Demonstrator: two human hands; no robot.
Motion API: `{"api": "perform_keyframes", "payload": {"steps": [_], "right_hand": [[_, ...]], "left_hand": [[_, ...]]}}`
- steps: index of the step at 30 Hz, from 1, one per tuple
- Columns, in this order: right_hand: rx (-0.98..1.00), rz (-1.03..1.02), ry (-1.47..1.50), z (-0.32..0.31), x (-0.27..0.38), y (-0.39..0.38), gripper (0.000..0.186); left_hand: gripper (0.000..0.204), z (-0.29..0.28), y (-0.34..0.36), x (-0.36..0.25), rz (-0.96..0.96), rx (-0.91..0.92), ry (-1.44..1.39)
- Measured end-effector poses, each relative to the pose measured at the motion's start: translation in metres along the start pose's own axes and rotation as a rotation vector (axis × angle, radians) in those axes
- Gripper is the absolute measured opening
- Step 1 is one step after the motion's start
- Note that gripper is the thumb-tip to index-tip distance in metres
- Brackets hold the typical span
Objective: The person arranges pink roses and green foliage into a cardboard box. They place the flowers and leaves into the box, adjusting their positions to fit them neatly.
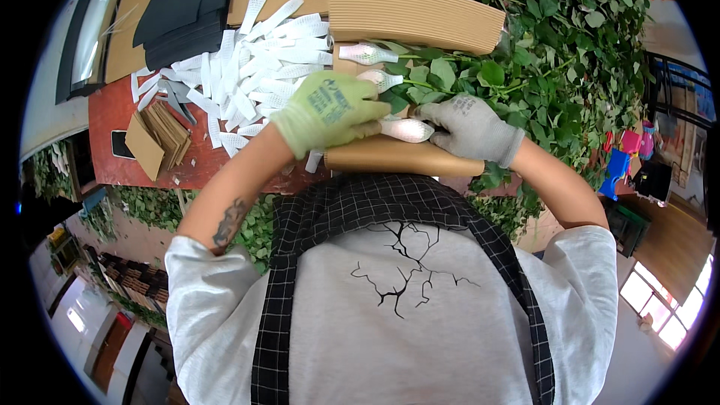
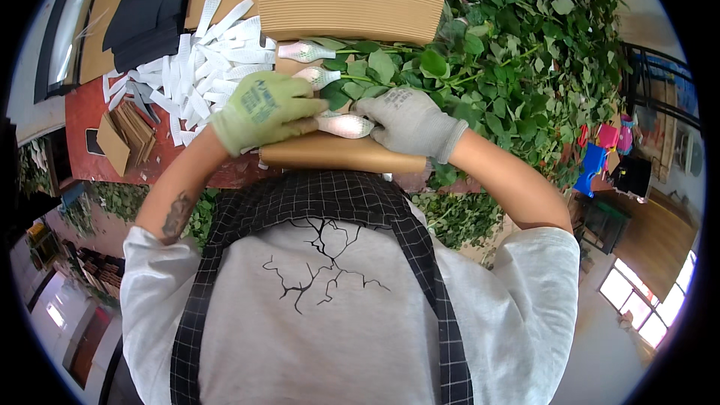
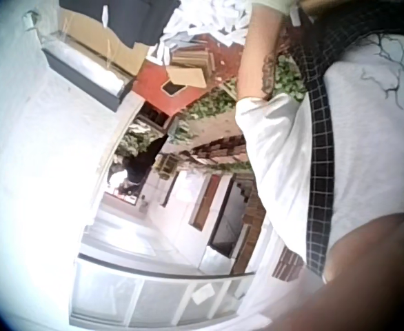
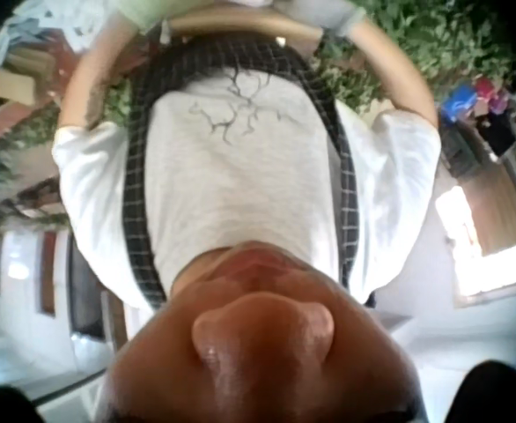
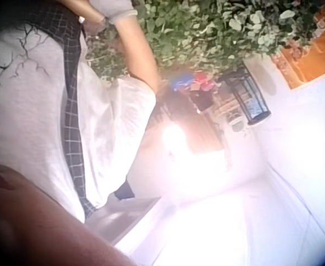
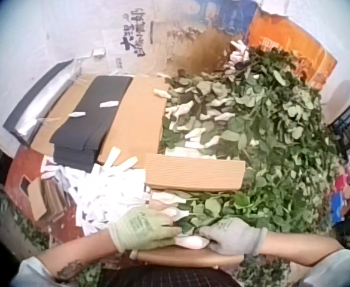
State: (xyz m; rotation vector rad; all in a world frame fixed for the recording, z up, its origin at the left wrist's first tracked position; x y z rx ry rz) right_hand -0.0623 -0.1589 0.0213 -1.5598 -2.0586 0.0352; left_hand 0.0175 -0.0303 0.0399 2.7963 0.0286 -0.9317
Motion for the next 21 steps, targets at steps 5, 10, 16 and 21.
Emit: {"api": "perform_keyframes", "payload": {"steps": [5,10,16,21], "right_hand": [[-0.002,-0.116,-0.136,-0.021,0.04,0.011,0.021],[0.044,-0.071,-0.223,-0.005,0.041,0.031,0.016],[-0.021,-0.048,-0.183,-0.003,0.034,0.028,0.012],[-0.02,-0.074,-0.137,-0.01,0.042,0.02,0.011]], "left_hand": [[0.02,0.003,0.009,0.042,-0.146,-0.004,0.016],[0.018,0.003,0.016,0.035,-0.126,0.029,-0.003],[0.02,-0.004,0.005,0.025,0.08,-0.026,-0.044],[0.02,0.005,0.011,0.021,-0.014,-0.015,0.152]]}}
Point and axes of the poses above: each hand's wrist, its own y-axis towards the middle knuckle, its own z-axis out of the palm, x = y × z, the point moved 8 cm from there along y, towards the middle knuckle, and after that the axes turned 11 degrees about -y, right-handed, at the moved point
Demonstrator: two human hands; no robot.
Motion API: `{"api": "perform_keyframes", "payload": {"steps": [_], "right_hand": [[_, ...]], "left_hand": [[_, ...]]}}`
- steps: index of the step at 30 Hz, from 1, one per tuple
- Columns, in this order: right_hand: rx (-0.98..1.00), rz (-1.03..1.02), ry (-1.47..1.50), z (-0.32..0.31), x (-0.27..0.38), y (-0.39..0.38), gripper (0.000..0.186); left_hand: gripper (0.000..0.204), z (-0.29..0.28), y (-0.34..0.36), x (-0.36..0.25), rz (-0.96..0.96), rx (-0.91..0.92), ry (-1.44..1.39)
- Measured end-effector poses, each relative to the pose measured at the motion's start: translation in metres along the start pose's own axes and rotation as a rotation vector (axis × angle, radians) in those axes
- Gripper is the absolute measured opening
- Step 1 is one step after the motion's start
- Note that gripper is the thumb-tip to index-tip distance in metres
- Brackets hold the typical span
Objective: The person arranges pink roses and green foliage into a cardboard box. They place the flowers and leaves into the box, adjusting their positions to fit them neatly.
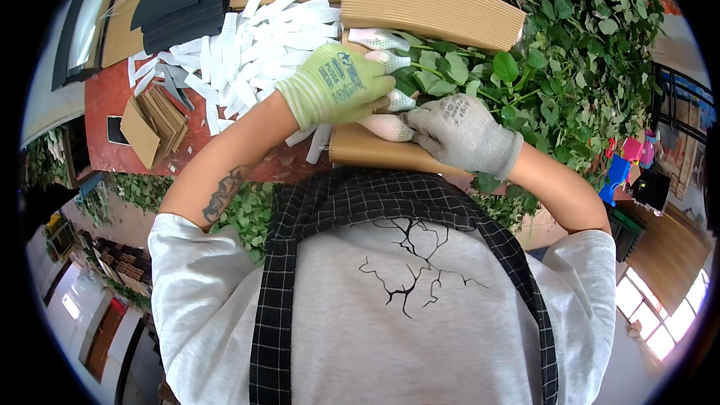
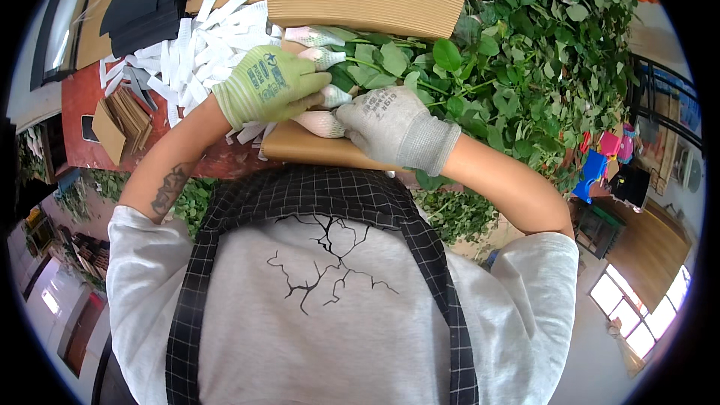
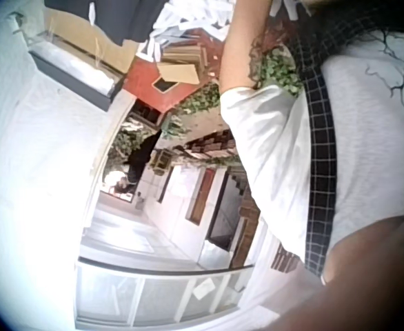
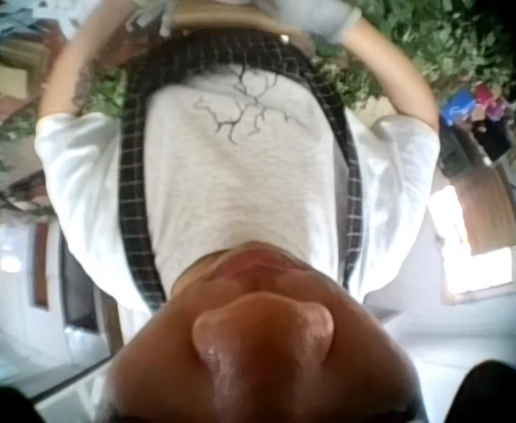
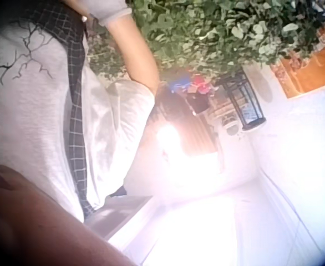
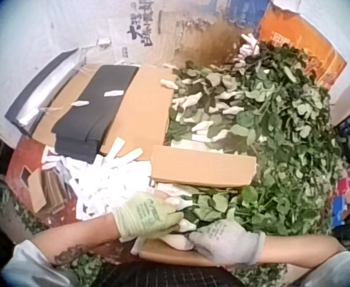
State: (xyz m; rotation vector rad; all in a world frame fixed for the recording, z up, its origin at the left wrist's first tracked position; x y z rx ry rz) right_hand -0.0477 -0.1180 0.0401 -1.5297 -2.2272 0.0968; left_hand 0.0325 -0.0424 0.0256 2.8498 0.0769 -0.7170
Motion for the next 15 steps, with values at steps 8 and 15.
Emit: {"api": "perform_keyframes", "payload": {"steps": [8,15], "right_hand": [[0.033,0.116,-0.023,0.024,-0.013,0.022,0.014],[-0.015,0.057,-0.043,0.024,-0.004,0.027,0.013]], "left_hand": [[0.019,-0.027,-0.013,0.023,-0.354,-0.257,-0.49],[0.023,0.028,-0.075,0.059,-0.916,0.163,-1.012]]}}
Point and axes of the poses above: each hand's wrist, its own y-axis towards the middle knuckle, its own z-axis out of the palm, x = y × z, the point moved 8 cm from there along y, towards the middle knuckle, and after that the axes turned 11 degrees about -y, right-handed, at the moved point
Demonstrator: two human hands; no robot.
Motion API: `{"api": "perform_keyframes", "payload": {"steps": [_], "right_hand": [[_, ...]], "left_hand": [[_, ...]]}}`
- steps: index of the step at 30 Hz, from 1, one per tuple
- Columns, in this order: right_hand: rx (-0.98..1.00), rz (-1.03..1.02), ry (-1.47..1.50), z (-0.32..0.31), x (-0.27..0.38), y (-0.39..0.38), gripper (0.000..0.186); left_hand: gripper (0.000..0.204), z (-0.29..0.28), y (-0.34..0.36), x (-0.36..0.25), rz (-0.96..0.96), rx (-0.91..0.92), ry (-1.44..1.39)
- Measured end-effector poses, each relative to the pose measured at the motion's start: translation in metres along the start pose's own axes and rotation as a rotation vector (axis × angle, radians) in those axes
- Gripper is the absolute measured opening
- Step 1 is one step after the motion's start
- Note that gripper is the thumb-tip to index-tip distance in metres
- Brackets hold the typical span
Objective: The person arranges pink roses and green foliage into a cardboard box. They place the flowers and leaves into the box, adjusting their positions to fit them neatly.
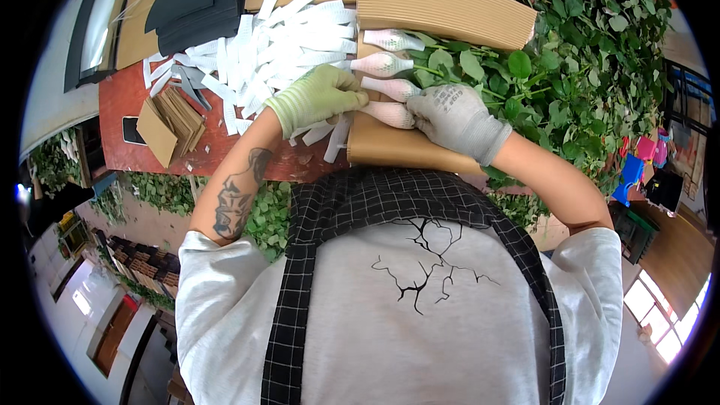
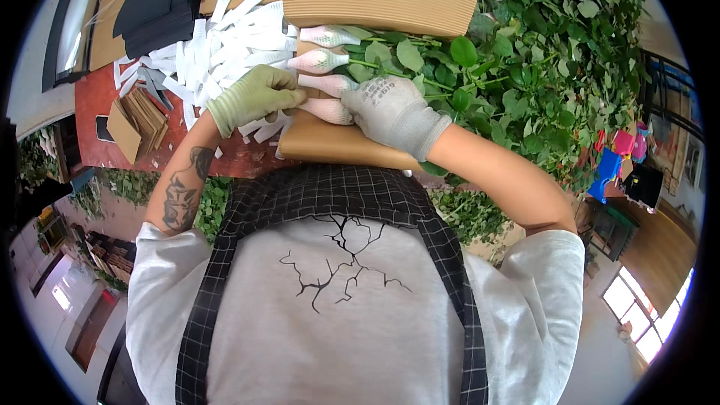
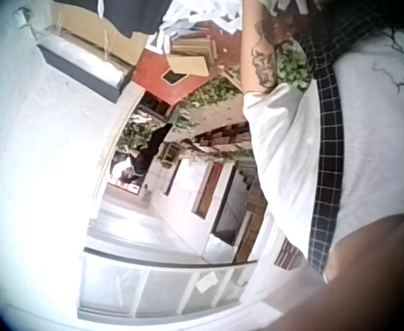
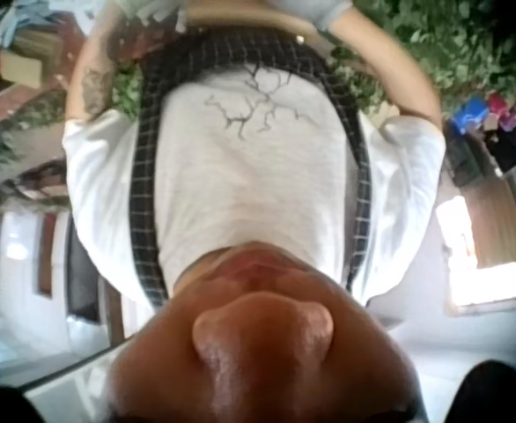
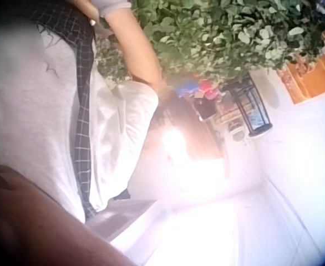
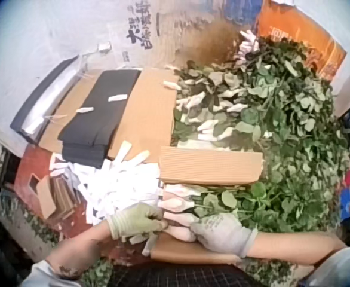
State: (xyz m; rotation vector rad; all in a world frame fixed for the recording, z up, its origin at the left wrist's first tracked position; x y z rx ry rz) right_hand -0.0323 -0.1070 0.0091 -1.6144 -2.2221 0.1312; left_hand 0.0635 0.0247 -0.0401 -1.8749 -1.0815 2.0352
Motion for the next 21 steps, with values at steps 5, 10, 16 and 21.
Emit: {"api": "perform_keyframes", "payload": {"steps": [5,10,16,21], "right_hand": [[0.005,0.031,0.035,0.002,-0.005,0.002,0.012],[-0.02,0.037,0.064,0.009,-0.008,0.0,0.011],[-0.031,0.04,0.084,0.007,-0.01,0.001,0.011],[-0.128,0.024,0.107,0.005,-0.009,-0.002,0.015]], "left_hand": [[0.027,-0.019,-0.062,-0.056,0.305,-0.249,0.349],[0.028,0.031,-0.127,-0.01,0.131,-0.192,0.235],[0.029,0.069,-0.129,-0.001,0.267,-0.388,0.186],[0.033,0.072,-0.137,0.007,0.276,-0.556,0.042]]}}
Point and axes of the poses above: each hand's wrist, its own y-axis towards the middle knuckle, its own z-axis out of the palm, x = y × z, the point moved 8 cm from there along y, towards the middle knuckle, and after that the axes turned 11 degrees about -y, right-handed, at the moved point
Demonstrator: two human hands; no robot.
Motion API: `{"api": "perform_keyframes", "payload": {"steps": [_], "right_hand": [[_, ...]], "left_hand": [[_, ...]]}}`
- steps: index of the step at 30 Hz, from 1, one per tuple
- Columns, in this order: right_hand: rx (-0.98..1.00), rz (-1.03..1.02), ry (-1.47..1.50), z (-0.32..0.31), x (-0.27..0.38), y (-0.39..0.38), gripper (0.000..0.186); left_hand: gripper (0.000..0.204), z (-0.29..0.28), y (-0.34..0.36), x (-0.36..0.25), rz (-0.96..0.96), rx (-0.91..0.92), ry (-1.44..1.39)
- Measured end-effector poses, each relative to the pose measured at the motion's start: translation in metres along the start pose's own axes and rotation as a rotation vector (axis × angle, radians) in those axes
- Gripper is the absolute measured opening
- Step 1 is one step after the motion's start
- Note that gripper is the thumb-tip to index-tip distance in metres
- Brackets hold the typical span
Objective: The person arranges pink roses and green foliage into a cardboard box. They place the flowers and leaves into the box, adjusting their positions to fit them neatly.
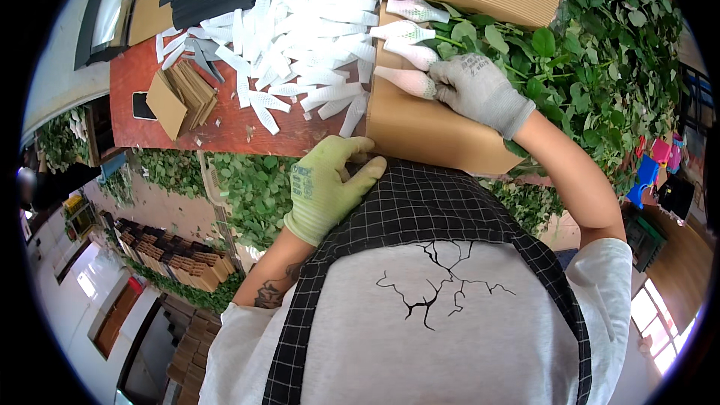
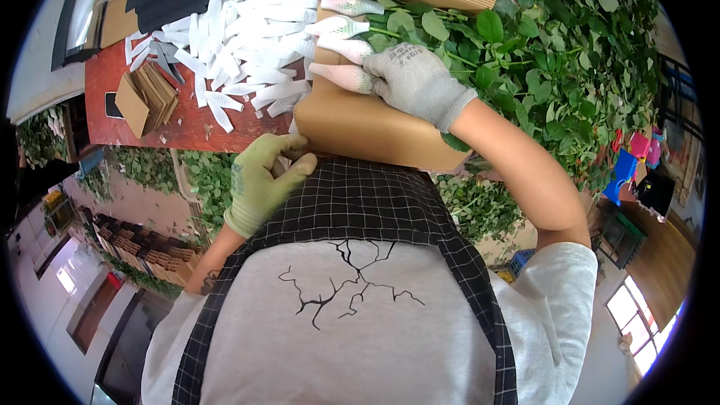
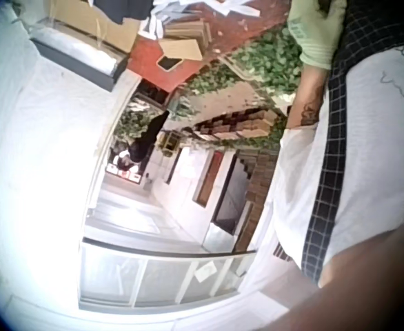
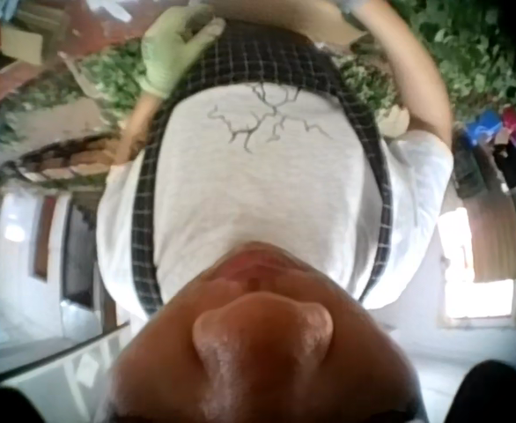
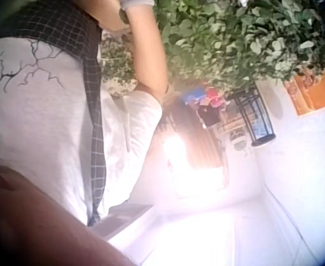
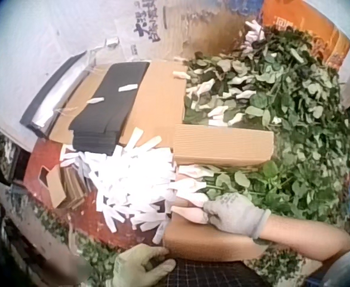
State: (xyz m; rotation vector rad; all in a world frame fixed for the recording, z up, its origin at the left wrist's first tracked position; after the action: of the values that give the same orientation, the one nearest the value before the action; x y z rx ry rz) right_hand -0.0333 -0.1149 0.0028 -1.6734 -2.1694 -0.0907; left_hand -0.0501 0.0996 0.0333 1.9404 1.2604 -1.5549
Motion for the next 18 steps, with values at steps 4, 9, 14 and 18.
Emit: {"api": "perform_keyframes", "payload": {"steps": [4,9,14,18], "right_hand": [[0.092,0.031,-0.024,0.003,-0.002,0.003,0.016],[0.154,0.043,-0.038,0.002,0.0,0.004,0.022],[0.161,0.059,-0.053,0.003,-0.001,0.003,0.022],[0.178,0.062,-0.075,0.004,-0.002,0.003,0.024]], "left_hand": [[0.038,0.0,0.001,0.013,-0.108,-0.103,-0.048],[0.033,0.006,0.002,0.007,-0.018,-0.073,-0.033],[0.033,0.006,-0.004,0.011,-0.071,-0.049,-0.164],[0.041,0.007,0.003,0.016,-0.153,0.043,-0.337]]}}
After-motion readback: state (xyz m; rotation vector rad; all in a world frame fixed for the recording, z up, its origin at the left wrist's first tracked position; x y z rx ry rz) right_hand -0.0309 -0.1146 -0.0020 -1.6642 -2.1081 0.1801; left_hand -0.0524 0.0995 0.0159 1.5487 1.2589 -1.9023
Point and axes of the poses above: each hand's wrist, its own y-axis towards the middle knuckle, its own z-axis out of the palm, x = y × z, the point moved 8 cm from there along y, towards the middle knuckle, and after that the axes turned 11 degrees about -y, right-handed, at the moved point
